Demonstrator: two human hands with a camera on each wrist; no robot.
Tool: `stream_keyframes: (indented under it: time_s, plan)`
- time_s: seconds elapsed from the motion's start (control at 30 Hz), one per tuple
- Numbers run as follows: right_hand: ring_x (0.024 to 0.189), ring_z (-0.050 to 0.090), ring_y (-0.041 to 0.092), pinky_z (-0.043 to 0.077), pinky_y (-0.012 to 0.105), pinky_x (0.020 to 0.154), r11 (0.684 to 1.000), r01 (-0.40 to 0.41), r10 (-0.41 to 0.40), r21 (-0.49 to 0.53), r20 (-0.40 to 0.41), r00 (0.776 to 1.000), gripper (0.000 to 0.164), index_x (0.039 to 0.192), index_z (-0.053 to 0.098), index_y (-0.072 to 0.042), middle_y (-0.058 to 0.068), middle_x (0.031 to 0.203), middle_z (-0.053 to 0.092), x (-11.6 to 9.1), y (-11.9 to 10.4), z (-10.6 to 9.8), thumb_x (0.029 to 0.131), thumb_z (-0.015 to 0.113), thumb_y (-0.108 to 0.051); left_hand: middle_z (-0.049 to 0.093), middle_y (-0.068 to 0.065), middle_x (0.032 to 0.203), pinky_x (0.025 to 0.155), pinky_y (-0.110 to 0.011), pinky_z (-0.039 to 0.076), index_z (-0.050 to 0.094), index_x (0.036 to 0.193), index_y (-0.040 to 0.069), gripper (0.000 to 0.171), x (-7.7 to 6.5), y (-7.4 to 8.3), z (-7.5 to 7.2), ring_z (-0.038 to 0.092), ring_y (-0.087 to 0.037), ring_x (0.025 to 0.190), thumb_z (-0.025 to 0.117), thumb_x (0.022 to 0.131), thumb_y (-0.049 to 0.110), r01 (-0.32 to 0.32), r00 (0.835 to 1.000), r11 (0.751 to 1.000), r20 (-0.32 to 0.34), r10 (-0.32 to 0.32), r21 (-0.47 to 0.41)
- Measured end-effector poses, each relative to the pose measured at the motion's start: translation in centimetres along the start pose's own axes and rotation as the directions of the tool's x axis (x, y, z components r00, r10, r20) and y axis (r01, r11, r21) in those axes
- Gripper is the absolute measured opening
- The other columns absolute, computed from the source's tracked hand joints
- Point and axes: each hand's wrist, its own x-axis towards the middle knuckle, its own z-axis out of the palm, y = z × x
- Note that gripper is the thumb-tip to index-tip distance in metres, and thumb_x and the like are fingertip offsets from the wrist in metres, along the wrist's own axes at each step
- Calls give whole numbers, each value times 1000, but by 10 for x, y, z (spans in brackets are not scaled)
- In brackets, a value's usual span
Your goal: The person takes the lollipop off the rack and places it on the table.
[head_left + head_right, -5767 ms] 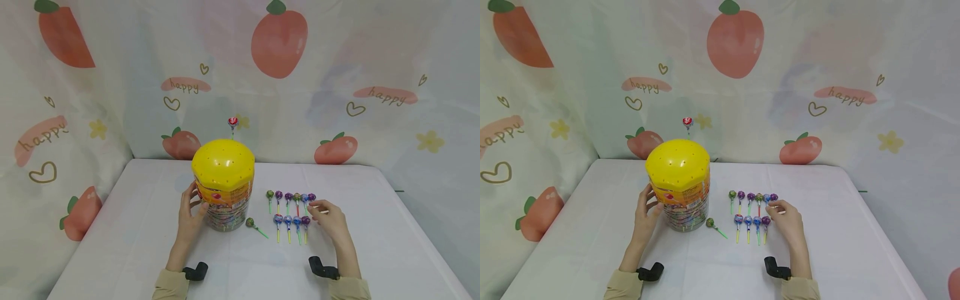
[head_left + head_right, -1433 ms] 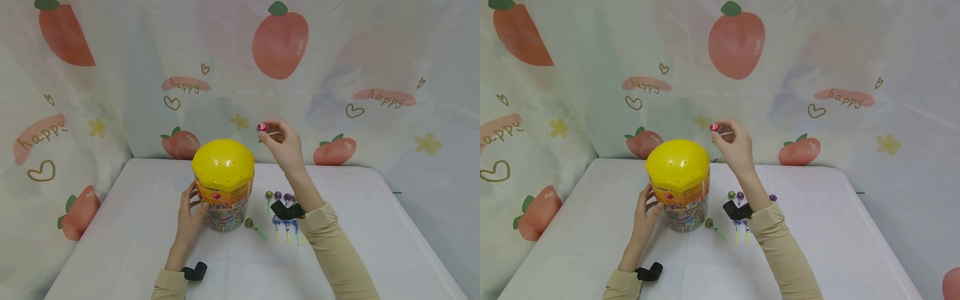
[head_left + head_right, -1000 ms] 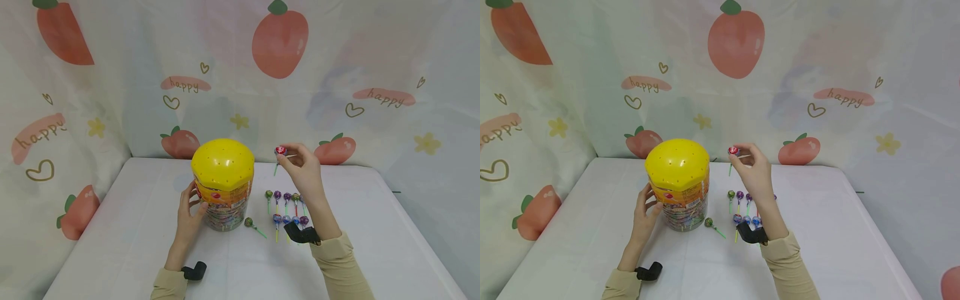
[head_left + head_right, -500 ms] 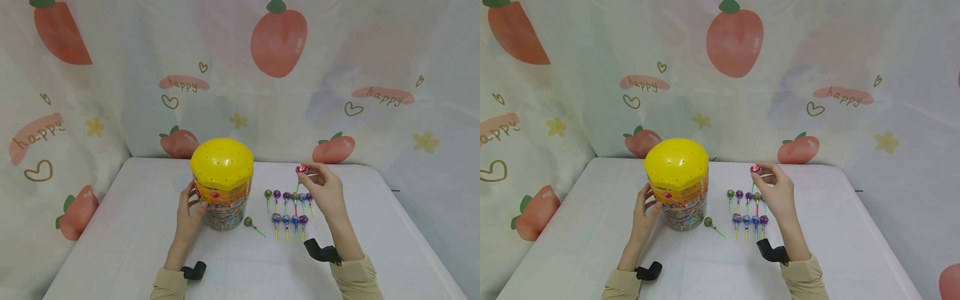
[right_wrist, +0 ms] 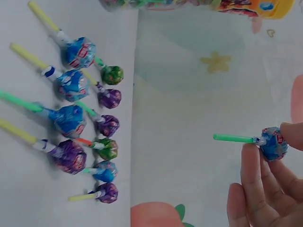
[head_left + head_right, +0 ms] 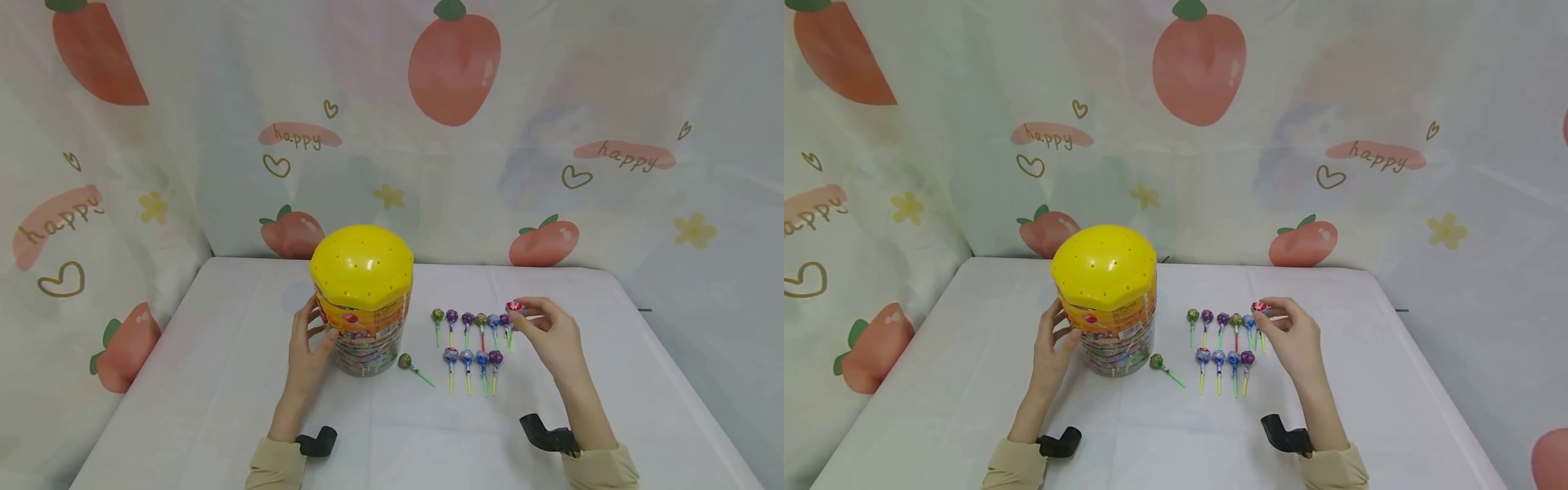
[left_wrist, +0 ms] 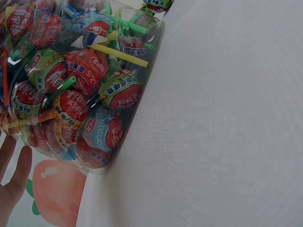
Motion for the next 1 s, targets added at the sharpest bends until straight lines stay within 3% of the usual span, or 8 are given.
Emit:
stream_keyframes:
  time_s: [0.13, 0.23, 0.47, 0.8, 1.0]
  plan:
    - [73, 59, -7, 43, 26, 73, 997, -53, 56, -57, 49, 997, 43, 126, 58, -5, 16, 107, 65, -2, 13, -2, 93, 61, -32, 41, -6, 145, 101, -49, 43, 29, 150, 28, 69, 0, 0, 0, 39, -8, 127, 62, 90, 26, 0, 1000, 1000, -1, 0, -6]
    - [71, 59, -6, 43, 26, 72, 990, -97, 106, -102, 90, 990, 44, 126, 58, -4, 18, 108, 65, -3, 24, -2, 92, 61, -33, 41, -6, 145, 101, -48, 43, 29, 150, 28, 69, 0, 1, 0, 39, -8, 127, 62, 89, 26, 0, 1000, 1000, -2, 0, -9]
    - [77, 66, 7, 43, 26, 68, 970, -154, 189, -189, 181, 965, 50, 125, 57, -1, 14, 101, 68, -2, 48, 2, 91, 61, -37, 42, -6, 144, 100, -45, 44, 30, 150, 27, 68, 0, -1, 1, 40, -10, 127, 62, 90, 26, -9, 1000, 1000, -8, 9, -1]
    - [78, 61, 19, 42, 27, 65, 943, -186, 256, -275, 242, 936, 43, 116, 59, 5, 15, 90, 68, -1, 66, 11, 91, 62, -30, 42, -6, 144, 101, -44, 44, 30, 150, 27, 69, -1, 0, 0, 40, -11, 127, 62, 89, 23, 1, 1000, 1000, -3, -1, -10]
    - [74, 59, 18, 40, 27, 64, 931, -196, 281, -307, 267, 922, 40, 110, 60, 5, 9, 82, 67, -1, 74, 15, 90, 62, -30, 42, -5, 144, 101, -45, 43, 29, 150, 28, 69, 0, 0, 0, 39, -8, 127, 62, 89, 23, 7, 1000, 1000, -3, -7, -10]
